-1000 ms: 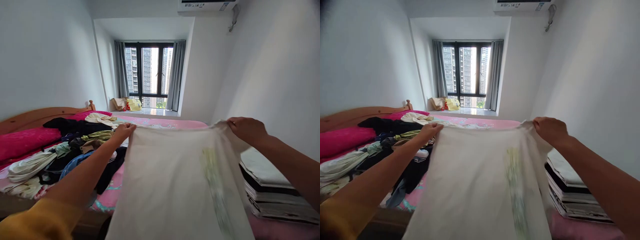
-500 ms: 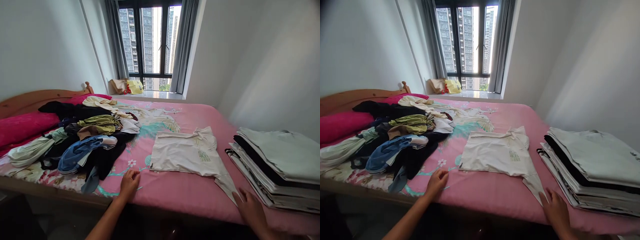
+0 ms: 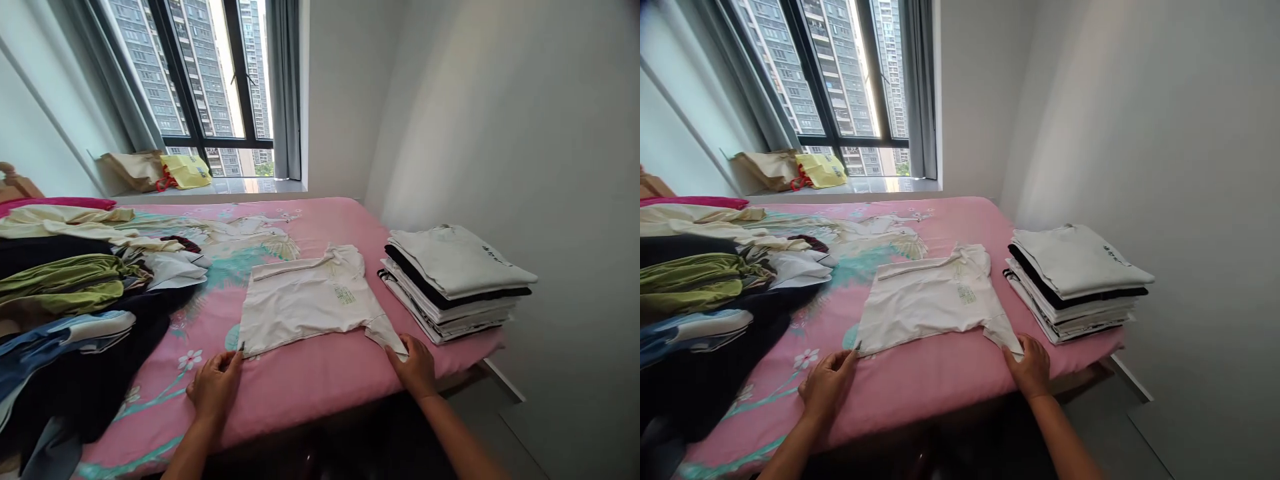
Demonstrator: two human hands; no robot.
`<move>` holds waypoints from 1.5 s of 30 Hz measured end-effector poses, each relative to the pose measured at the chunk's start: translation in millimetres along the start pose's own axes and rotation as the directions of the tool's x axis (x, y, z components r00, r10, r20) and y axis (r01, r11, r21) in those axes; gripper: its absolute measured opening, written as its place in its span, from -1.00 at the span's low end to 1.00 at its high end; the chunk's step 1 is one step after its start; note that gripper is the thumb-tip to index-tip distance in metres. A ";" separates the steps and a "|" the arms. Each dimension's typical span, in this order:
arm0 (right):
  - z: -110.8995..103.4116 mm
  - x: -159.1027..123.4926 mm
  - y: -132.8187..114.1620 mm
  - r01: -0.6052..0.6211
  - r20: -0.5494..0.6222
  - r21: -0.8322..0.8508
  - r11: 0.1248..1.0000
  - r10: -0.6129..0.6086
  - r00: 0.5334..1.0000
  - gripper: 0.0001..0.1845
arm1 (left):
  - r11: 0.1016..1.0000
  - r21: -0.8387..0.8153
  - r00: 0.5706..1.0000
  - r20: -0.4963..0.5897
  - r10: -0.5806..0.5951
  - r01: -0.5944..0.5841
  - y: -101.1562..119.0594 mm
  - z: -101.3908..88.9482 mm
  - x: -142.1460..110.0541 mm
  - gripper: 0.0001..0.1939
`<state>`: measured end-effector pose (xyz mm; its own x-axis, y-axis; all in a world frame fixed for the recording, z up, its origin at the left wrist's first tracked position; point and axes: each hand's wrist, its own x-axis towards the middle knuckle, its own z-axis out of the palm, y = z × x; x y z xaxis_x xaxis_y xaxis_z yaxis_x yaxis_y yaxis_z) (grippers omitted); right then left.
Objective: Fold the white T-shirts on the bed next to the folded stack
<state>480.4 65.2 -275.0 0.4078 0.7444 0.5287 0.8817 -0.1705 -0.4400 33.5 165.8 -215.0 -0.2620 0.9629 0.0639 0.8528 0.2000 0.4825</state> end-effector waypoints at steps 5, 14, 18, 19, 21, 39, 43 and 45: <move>-4.2 -4.0 -4.2 0.020 0.012 0.006 1.000 -0.020 1.000 -0.38 | 0.992 0.094 0.993 -0.072 0.096 -0.089 5.2 5.1 -4.9 -0.48; 2.1 -3.0 -20.1 0.035 0.069 -0.167 0.985 -0.024 0.997 -0.54 | 0.910 0.243 0.942 0.087 0.325 -0.337 9.5 -6.1 0.3 -0.66; 4.0 8.4 -22.3 0.073 0.142 -0.202 0.977 -0.044 0.989 -0.67 | 0.849 0.374 0.928 0.158 0.339 -0.374 18.8 -9.9 6.7 -0.68; 4.3 11.0 -20.9 0.082 0.156 -0.189 0.979 -0.052 0.986 -0.66 | 0.837 0.397 0.926 0.162 0.341 -0.377 21.4 -9.4 7.2 -0.67; 3.5 15.5 -15.7 0.090 0.187 -0.134 0.987 -0.064 0.980 -0.63 | 0.828 0.412 0.925 0.159 0.345 -0.380 25.6 -8.9 6.8 -0.64; -71.6 -70.1 -28.1 -0.431 0.349 0.510 0.745 0.279 0.895 -0.66 | 0.832 0.286 0.861 -0.038 0.506 -0.476 -49.5 -5.6 -22.8 -0.60; -48.4 -69.0 -82.8 -0.759 0.702 0.644 0.089 0.326 0.634 -0.51 | 0.831 0.313 0.872 -0.021 0.490 -0.459 -36.8 -9.2 -22.8 -0.60; -35.1 -51.1 -102.8 -0.715 0.739 0.670 -0.201 0.272 0.616 -0.58 | 0.840 0.296 0.877 -0.019 0.481 -0.454 -35.6 -9.4 -23.3 -0.61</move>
<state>377.3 22.0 -231.3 0.3160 0.8895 -0.3301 -0.6273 -0.0651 -0.7761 5.0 134.5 -225.4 0.1715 0.9370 0.3044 0.9694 -0.2156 0.1174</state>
